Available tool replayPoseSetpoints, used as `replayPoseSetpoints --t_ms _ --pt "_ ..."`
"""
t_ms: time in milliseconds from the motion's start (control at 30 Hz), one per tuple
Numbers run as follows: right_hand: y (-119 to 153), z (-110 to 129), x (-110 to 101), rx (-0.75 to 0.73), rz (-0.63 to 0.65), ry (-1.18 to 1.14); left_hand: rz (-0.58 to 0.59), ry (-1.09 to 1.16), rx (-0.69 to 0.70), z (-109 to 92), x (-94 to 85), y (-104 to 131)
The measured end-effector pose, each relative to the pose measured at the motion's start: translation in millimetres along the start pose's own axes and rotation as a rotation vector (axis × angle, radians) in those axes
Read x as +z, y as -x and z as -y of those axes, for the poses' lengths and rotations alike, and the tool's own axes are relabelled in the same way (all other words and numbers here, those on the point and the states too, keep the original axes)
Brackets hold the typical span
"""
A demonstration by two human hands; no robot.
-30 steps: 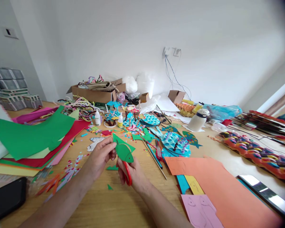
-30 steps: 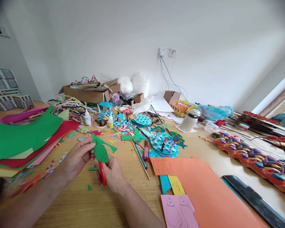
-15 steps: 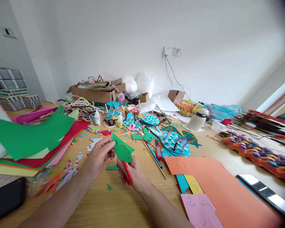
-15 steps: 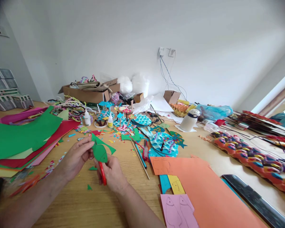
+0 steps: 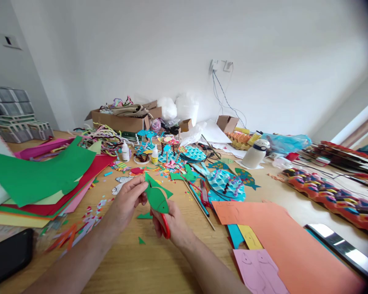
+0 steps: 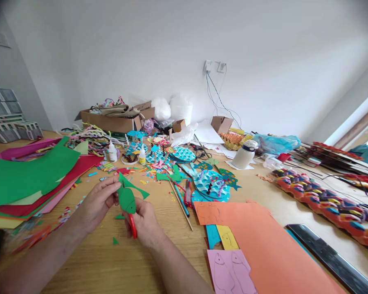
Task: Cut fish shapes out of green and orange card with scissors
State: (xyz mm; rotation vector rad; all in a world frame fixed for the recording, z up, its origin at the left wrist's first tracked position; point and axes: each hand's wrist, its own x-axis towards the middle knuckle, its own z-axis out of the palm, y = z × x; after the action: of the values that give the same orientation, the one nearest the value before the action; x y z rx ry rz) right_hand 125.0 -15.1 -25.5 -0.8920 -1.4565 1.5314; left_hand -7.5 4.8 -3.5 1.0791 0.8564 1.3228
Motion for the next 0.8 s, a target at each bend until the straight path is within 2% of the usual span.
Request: replayPoseSetpoints --t_ms 800 --pt "-2.9 -6.7 -0.3 -0.025 -0.001 -0.039 0.045 -0.002 -0.024 -1.9 1.3 0.2"
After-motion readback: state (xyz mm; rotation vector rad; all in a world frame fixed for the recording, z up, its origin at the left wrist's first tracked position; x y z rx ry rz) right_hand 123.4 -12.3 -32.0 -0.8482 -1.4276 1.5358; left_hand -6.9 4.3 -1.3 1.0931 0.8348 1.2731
